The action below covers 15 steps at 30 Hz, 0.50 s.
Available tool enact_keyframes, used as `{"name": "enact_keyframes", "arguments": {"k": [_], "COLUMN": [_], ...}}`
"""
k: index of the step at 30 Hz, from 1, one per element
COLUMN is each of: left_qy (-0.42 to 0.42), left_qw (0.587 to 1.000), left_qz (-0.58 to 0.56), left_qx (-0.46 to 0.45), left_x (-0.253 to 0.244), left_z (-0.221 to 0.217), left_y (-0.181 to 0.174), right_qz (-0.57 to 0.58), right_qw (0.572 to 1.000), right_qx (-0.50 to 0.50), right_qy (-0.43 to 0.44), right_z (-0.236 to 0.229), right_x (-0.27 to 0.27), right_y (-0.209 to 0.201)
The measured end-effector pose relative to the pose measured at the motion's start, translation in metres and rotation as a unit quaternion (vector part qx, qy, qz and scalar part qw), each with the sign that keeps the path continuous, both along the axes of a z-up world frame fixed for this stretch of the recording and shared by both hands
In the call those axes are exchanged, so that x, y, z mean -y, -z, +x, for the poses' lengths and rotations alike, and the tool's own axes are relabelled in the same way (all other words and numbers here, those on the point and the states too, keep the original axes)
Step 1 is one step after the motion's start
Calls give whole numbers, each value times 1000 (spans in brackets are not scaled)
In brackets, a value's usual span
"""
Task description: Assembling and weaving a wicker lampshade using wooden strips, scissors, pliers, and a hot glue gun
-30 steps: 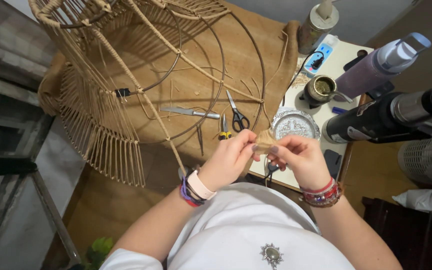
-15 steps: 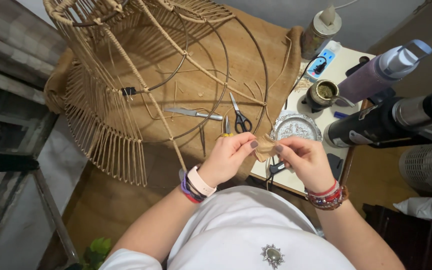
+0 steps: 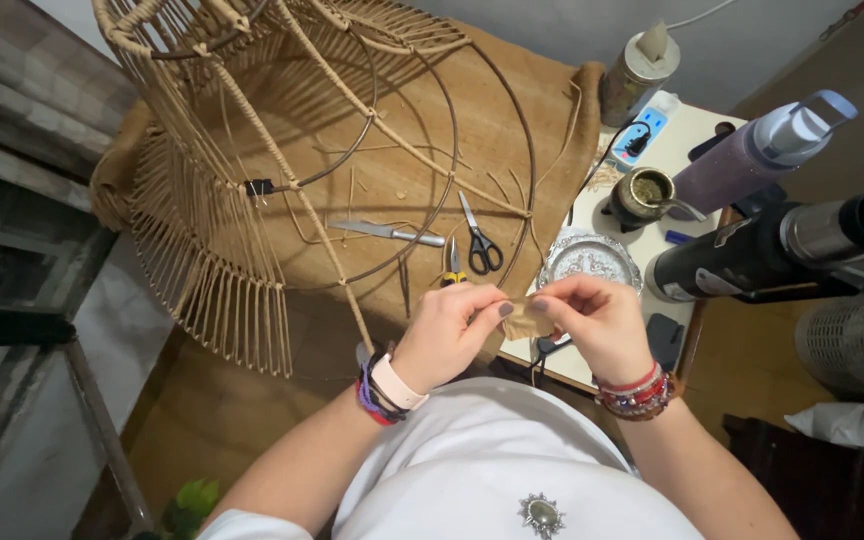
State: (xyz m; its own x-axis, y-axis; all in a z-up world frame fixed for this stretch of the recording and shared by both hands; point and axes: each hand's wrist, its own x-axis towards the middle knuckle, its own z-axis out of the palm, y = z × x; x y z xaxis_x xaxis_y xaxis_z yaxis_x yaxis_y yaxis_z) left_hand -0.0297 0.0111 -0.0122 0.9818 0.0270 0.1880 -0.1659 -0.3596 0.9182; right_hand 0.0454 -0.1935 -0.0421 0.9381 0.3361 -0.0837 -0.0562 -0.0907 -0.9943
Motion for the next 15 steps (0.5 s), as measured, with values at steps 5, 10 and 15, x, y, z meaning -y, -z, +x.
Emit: {"name": "enact_keyframes", "arguments": {"k": [5,10,15], "left_qy": [1,52,124], "left_qw": [1000,988,971], "left_qz": [-11,-108,-123], "left_qx": [-1,-94,-163], "left_x": [-3,4,-2], "left_z": [2,11,10], "left_y": [-5,4,1], "right_qz": [-4,-25,-28], "right_qw": [1000,999,999], "right_qx": [19,45,29], "right_qy": [2,-1,-10], "right_z": [3,6,8], "right_x": [-2,-8,-5], "right_y": [-3,-12,-5]}}
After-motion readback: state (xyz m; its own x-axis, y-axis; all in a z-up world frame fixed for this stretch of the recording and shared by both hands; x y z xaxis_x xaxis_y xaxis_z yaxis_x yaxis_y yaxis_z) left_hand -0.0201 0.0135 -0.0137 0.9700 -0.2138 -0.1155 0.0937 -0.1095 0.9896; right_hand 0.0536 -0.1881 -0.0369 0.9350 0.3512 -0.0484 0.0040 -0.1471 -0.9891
